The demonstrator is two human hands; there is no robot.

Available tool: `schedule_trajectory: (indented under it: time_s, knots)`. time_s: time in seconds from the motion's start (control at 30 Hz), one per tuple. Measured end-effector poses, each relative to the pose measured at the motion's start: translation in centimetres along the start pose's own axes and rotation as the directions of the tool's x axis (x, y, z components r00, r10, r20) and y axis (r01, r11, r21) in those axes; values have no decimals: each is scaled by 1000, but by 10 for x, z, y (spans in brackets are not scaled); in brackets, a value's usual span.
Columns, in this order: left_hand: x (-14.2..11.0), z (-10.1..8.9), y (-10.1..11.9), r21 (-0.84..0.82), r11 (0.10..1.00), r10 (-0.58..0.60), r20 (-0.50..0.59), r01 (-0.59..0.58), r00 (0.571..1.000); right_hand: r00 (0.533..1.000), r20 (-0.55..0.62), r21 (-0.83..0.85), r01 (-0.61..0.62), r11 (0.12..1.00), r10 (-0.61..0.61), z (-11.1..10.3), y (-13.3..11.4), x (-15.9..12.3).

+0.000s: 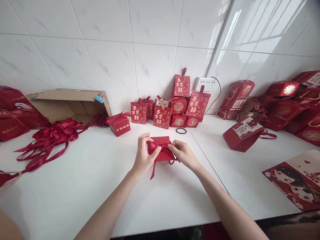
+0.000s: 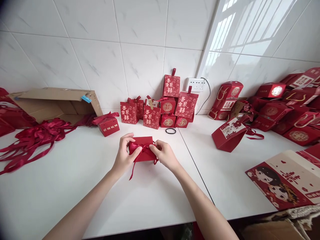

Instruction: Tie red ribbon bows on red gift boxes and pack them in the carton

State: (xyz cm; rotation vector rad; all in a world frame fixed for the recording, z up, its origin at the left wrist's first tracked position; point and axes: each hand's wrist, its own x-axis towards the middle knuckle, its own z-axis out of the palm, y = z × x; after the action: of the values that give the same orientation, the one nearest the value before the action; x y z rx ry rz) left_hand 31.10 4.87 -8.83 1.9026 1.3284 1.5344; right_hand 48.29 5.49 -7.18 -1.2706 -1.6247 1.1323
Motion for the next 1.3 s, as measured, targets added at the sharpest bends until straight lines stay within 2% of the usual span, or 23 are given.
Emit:
schedule_trajectory:
  time_s: [0.1,0.27,0.47,0.73,0.97,1.1,1.3]
  knots:
    - [-3,4,-3,-30,998,-48,-75,46,996,998,-21,39,52,998,-51,-2,2,2]
    - [-4,4,0,28,997,-68,-103,72,992,993,66,82,95,992,-101,-6,5,5]
    - [-7,8,1,72,990,-103,-223,122,969,988,106,115,96,989,-108,-10,7,7]
    - [-10,9,7,-55,967,-255,-172,249,952,984,100,144,130,981,-145,-10,11,8]
    - [-10,9,6,-45,972,-234,-203,230,951,983,136,286,76,955,-120,-13,12,12]
    - [-10,9,5,-34,972,-232,-225,231,946,983,148,308,55,950,-105,-16,12,14]
    - [-8,10,2,-35,970,-242,-242,241,940,969,231,407,-10,913,-92,-19,19,16]
